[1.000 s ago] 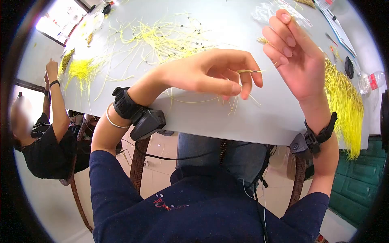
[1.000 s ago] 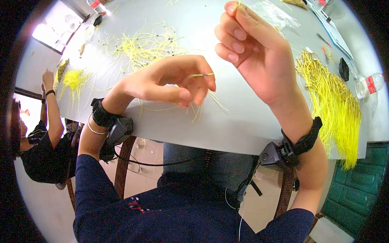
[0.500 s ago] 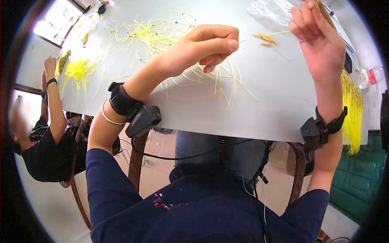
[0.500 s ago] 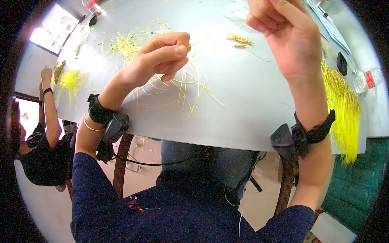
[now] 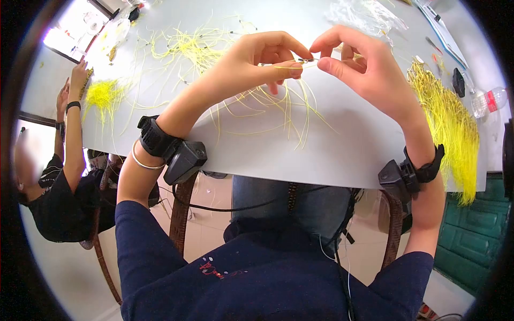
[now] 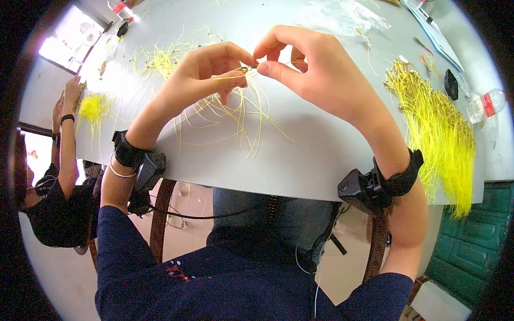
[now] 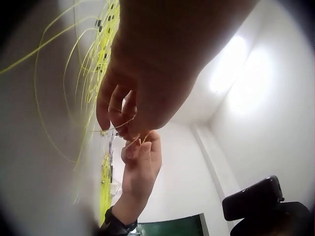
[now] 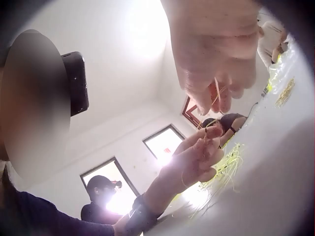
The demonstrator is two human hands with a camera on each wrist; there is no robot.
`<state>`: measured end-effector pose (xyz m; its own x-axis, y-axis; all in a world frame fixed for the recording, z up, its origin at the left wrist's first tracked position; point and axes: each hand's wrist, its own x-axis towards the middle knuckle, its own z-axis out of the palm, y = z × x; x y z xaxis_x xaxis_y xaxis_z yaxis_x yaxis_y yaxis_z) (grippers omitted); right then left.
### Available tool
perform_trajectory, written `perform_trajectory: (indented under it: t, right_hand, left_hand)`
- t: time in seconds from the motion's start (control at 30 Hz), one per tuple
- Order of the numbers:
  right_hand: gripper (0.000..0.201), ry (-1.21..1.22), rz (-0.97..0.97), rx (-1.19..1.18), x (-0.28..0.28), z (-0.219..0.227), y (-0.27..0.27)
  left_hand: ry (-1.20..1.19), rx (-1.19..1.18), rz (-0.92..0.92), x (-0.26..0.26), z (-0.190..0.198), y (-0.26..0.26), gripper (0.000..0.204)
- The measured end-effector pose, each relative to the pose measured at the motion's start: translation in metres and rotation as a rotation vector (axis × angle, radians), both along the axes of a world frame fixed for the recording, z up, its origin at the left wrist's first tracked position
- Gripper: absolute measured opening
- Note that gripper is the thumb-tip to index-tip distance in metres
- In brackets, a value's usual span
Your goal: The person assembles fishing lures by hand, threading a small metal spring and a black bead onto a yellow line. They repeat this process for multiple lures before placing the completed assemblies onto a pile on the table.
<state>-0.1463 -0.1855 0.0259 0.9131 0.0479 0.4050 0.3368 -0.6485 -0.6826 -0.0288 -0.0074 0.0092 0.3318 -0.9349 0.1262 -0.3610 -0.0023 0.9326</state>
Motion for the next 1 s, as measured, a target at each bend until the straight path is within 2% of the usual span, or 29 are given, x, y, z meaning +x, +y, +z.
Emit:
perform_trajectory:
  t: [0.1,0.27,0.33,0.4,0.53,0.63,0.8,0.93,1.0]
  right_hand:
    - [0.011,-0.081,-0.006,-0.126,0.000,0.004,0.001]
    - [0.009,-0.147,-0.010,-0.145,0.001,0.004,0.005]
    - [0.008,-0.143,-0.019,-0.135,0.001,0.002,0.006]
    - [0.007,-0.279,0.042,-0.105,0.004,-0.002,0.005]
    - [0.008,-0.279,0.025,-0.158,0.001,0.003,0.004]
    - [0.007,-0.285,0.010,-0.110,0.004,-0.003,0.005]
    - [0.005,-0.365,-0.067,0.172,0.009,-0.021,0.021]
    - [0.006,-0.342,-0.091,0.224,0.009,-0.023,0.022]
    - [0.006,-0.320,-0.121,0.099,0.007,-0.020,0.021]
  left_hand:
    - [0.006,-0.025,0.012,0.003,-0.002,0.000,0.019]
    - [0.041,-0.005,-0.005,0.002,-0.003,0.001,0.019]
    - [0.069,-0.075,-0.018,0.000,-0.005,0.000,0.020]
    - [0.098,-0.069,-0.033,0.001,-0.005,0.000,0.020]
    - [0.153,-0.043,-0.040,0.000,0.000,0.000,0.019]
    - [0.201,-0.091,-0.012,-0.001,-0.002,0.000,0.019]
    - [0.286,-0.123,0.054,-0.002,-0.006,-0.002,0.016]
    - [0.310,-0.169,0.103,-0.005,-0.005,-0.004,0.015]
    - [0.295,-0.179,0.154,0.001,-0.007,-0.003,0.016]
